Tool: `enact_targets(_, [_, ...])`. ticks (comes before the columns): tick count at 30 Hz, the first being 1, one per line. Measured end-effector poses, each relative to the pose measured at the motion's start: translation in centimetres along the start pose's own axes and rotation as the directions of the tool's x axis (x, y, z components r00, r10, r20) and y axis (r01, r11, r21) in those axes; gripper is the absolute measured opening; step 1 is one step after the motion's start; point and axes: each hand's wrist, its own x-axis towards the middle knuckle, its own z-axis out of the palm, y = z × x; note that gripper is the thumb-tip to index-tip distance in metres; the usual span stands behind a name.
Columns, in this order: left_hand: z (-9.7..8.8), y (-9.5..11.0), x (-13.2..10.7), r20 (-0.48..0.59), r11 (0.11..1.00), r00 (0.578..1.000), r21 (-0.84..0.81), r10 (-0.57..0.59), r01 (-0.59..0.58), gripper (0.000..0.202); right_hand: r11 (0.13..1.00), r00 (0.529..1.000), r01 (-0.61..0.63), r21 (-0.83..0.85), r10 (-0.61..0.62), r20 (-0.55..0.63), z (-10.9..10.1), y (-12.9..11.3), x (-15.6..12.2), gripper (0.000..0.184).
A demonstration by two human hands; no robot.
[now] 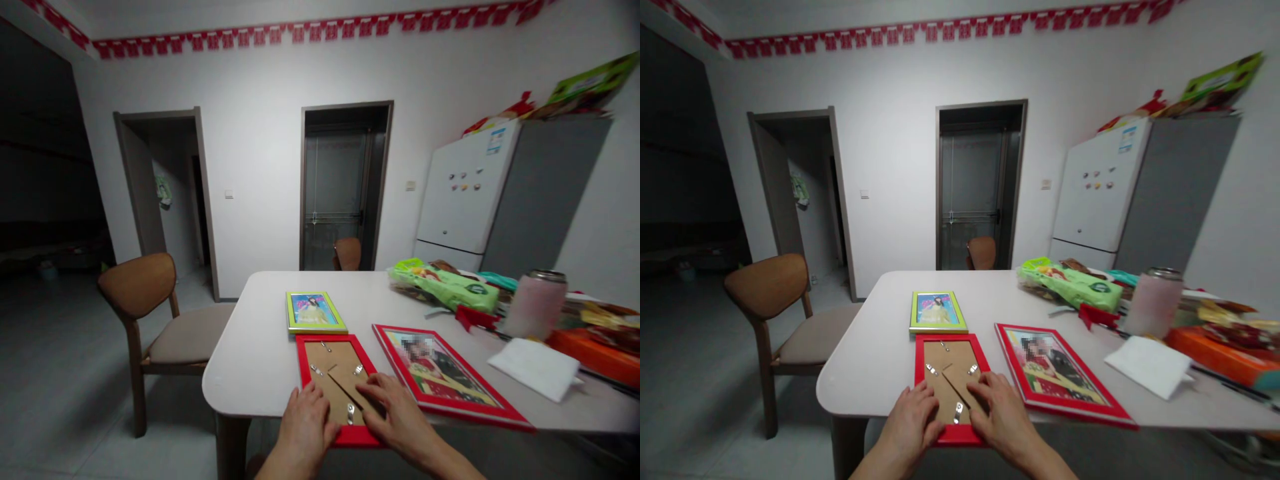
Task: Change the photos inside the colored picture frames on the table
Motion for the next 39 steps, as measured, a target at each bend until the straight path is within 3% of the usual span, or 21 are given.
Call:
enact_targets(3, [0.0, -0.1, -0.4, -0.011, 1.0, 1.0, -0.02, 0.004, -0.004, 0.03, 1.0, 1.0, 0.018, -0.025, -0.018, -0.004, -0.1, -0.1, -0.3, 0.034])
enact_targets(7, [0.3, -0.4, -0.9, 0.017, 0.995, 0.997, -0.056, 0.082, -0.08, 0.055, 0.998, 0.999, 0.035, -0.046, -0.034, 0.012, -0.4, 0.3, 0.7, 0.035])
enact_targets(14, [0.1, -0.3, -0.8, 0.015, 0.998, 0.999, -0.028, 0.05, -0.049, 0.061, 0.968, 1.0, -0.01, -0.252, 0.013, 0.013, -0.3, 0.4, 2.8, 0.033])
enact_targets(24, [-0.2, -0.2, -1.1, 0.009, 0.998, 0.999, -0.041, 0.043, -0.043, 0.065, 0.988, 1.0, 0.003, -0.154, -0.002, 0.009, -0.4, 0.5, 1.8, 0.033])
enact_targets(27, [-0.1, -0.4, -1.1, 0.015, 0.998, 0.999, -0.052, 0.04, -0.039, 0.067, 0.99, 0.997, 0.082, -0.115, -0.081, 0.008, -0.6, -0.5, 0.7, 0.035])
enact_targets(32, [-0.3, -0.4, -1.0, 0.037, 0.998, 0.999, -0.054, 0.034, -0.032, 0.057, 0.962, 0.956, 0.272, 0.027, -0.273, 0.111, -1.2, -2.9, -1.0, 0.028])
enact_targets(39, [-0.5, -0.5, -1.0, 0.038, 0.998, 0.999, -0.059, 0.036, -0.033, 0.057, 0.946, 0.927, 0.324, 0.018, -0.322, 0.191, -2.2, -3.6, -1.8, 0.026])
